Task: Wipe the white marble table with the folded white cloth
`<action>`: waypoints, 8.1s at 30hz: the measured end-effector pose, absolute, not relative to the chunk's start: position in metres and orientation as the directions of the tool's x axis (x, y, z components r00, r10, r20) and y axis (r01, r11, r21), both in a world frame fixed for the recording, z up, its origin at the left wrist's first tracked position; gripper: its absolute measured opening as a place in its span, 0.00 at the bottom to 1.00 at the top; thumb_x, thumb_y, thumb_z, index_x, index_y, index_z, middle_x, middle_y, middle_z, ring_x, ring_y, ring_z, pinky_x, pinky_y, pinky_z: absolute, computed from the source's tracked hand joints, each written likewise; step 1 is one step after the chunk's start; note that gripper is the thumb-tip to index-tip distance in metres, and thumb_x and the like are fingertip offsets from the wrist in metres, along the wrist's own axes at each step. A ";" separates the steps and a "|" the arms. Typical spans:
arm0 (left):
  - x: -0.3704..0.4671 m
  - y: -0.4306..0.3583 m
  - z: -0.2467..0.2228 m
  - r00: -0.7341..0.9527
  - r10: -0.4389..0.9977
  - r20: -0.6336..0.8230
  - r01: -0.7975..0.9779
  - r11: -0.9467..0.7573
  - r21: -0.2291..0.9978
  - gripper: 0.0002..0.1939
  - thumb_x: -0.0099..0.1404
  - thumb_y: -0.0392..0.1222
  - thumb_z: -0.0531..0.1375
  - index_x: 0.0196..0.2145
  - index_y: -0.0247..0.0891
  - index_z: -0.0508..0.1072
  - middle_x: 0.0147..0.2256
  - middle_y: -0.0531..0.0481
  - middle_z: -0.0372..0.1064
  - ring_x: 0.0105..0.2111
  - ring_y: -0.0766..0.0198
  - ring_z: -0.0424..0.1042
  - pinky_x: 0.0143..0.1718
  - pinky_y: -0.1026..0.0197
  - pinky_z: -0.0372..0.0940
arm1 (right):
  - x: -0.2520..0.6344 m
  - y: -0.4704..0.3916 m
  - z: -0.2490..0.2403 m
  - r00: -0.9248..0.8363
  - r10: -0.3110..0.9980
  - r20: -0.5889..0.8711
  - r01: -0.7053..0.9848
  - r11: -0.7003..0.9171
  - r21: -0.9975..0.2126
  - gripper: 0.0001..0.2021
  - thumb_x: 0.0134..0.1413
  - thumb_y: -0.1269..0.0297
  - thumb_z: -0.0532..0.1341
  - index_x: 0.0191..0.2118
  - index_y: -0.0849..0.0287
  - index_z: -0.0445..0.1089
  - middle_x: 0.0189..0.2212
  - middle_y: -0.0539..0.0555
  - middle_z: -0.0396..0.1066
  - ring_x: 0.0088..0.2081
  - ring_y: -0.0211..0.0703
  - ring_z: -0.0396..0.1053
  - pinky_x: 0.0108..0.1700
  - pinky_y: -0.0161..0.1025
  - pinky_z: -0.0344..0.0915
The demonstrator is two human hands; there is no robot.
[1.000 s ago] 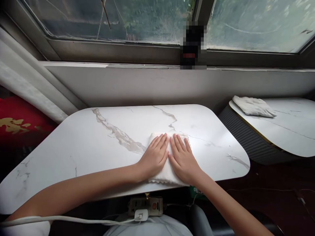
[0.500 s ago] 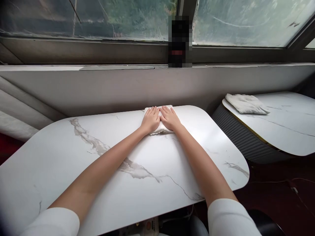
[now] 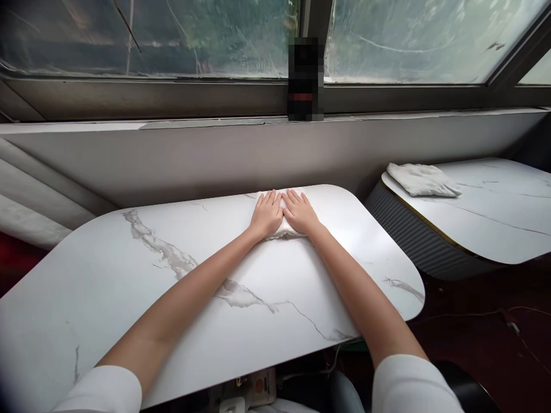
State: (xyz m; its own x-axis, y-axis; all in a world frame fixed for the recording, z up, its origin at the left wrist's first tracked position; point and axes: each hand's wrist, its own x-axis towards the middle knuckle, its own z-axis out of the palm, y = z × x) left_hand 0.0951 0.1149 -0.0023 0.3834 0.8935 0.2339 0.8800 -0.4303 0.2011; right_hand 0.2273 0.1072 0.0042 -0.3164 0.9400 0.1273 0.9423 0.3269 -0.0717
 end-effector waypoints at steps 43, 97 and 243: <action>0.210 0.148 0.002 0.499 0.850 0.169 0.833 -0.525 0.175 0.29 0.68 0.40 0.41 0.63 0.21 0.49 0.64 0.36 0.44 0.65 0.55 0.41 0.64 0.53 0.34 | 0.344 0.140 -0.001 -0.216 0.955 0.203 0.962 0.244 -0.125 0.27 0.57 0.68 0.42 0.62 0.66 0.55 0.64 0.59 0.51 0.64 0.46 0.47 0.64 0.51 0.44; 0.169 -0.028 0.004 0.716 0.668 0.204 0.639 -0.744 0.193 0.29 0.70 0.43 0.42 0.63 0.21 0.49 0.64 0.34 0.43 0.65 0.51 0.40 0.64 0.48 0.38 | 0.313 -0.070 -0.006 -0.120 0.962 0.246 0.993 0.120 0.014 0.28 0.59 0.66 0.41 0.65 0.65 0.47 0.63 0.60 0.52 0.65 0.47 0.46 0.64 0.53 0.48; -0.111 0.100 0.002 0.242 0.949 0.199 0.949 -0.275 0.154 0.25 0.69 0.37 0.42 0.62 0.29 0.55 0.64 0.43 0.48 0.64 0.61 0.45 0.64 0.53 0.36 | 0.012 0.110 0.003 -0.332 0.927 0.174 0.856 0.373 -0.358 0.26 0.59 0.68 0.42 0.63 0.65 0.53 0.65 0.59 0.48 0.66 0.45 0.41 0.64 0.50 0.37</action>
State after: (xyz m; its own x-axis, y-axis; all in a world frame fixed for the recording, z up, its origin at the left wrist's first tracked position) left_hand -0.1111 0.1003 0.0021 0.2425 0.9494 0.1994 0.9491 -0.2747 0.1540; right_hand 0.0122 0.1100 0.0027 -0.3317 0.9272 0.1740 0.8559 0.3733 -0.3579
